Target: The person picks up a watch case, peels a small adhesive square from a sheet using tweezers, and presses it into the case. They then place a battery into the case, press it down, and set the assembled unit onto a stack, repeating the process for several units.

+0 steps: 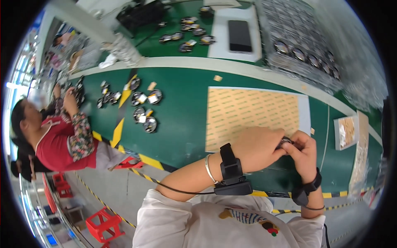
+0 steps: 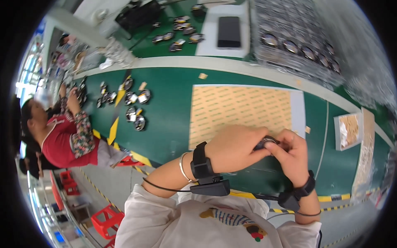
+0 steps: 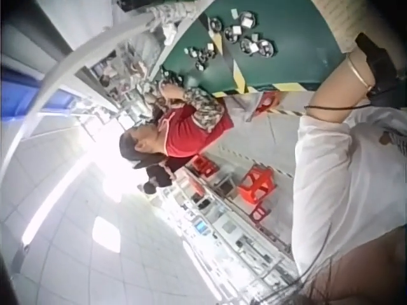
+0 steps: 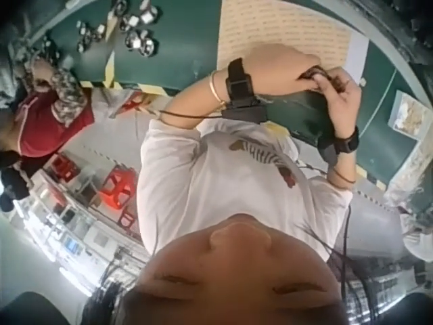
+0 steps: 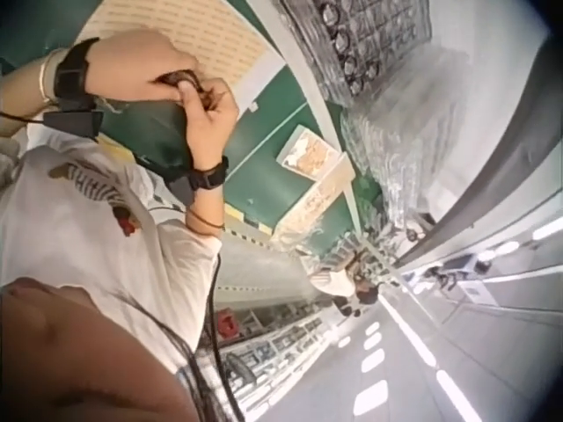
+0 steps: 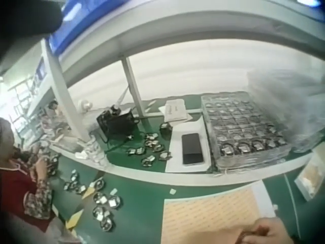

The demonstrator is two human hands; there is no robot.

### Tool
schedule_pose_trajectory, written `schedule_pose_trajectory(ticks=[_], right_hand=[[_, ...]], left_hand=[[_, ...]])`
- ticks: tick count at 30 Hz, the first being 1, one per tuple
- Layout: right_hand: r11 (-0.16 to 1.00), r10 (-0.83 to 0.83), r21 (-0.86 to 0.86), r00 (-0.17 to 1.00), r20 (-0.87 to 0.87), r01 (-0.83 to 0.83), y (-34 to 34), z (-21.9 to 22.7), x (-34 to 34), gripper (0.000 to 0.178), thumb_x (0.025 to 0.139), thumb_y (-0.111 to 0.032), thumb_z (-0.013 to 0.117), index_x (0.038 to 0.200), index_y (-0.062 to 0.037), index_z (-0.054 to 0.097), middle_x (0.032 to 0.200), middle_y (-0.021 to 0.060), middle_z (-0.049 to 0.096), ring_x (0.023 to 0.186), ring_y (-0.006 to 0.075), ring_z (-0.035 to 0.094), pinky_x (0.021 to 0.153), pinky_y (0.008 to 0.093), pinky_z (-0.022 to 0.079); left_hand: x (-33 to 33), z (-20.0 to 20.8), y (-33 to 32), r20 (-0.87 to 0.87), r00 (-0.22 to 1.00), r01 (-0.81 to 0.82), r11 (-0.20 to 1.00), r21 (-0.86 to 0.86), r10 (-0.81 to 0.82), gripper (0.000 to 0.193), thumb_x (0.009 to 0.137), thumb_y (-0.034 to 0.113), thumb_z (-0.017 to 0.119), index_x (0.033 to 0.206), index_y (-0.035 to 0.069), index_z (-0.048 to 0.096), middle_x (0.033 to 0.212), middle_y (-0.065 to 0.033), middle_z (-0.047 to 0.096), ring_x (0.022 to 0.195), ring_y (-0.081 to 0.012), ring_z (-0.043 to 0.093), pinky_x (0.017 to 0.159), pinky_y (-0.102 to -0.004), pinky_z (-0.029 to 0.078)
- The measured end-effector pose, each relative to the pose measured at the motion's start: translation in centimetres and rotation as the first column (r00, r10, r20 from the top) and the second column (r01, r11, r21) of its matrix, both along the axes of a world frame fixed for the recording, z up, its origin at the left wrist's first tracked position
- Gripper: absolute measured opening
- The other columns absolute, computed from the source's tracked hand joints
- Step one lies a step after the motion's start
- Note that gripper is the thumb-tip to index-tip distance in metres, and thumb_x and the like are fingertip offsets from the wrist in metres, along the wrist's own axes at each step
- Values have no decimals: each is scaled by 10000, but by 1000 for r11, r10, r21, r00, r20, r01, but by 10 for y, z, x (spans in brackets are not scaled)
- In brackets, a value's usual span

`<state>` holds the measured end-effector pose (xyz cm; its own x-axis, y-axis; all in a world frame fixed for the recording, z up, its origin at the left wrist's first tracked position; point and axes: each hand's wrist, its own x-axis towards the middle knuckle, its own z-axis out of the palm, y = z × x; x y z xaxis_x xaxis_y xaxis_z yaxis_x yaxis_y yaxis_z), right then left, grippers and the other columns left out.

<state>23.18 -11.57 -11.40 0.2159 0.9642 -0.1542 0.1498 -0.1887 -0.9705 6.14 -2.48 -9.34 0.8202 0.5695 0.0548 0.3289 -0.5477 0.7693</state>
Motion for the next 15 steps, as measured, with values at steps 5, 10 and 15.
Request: schedule_pose_trajectory(ticks=[5,10,15], right_hand=[[994,83,-83,973,217,-66,11,13,10,199,751,-74,705,705,-6,524,563,-38,454,531,29,386,480,197,307],[997,50,-66,921,386,-27,53,1,9,169,764,-98,685,753,18,561,548,-19,463,512,40,404,466,213,313],[994,-99,84,847,522,65,61,-3,-4,130,807,-91,623,791,31,582,631,0,498,535,48,434,476,216,327]], left_hand=[[-97,13,15,-27,837,-530,821,214,547,246,788,253,640,898,38,595,790,-138,626,680,-292,615,577,-380,470],[-220,-20,29,-119,416,-755,415,507,902,204,753,200,665,805,15,598,745,-146,598,696,-330,581,610,-399,468],[-238,-37,35,71,490,-763,387,518,869,195,737,144,683,836,-4,604,738,-107,596,662,-305,580,589,-383,461]])
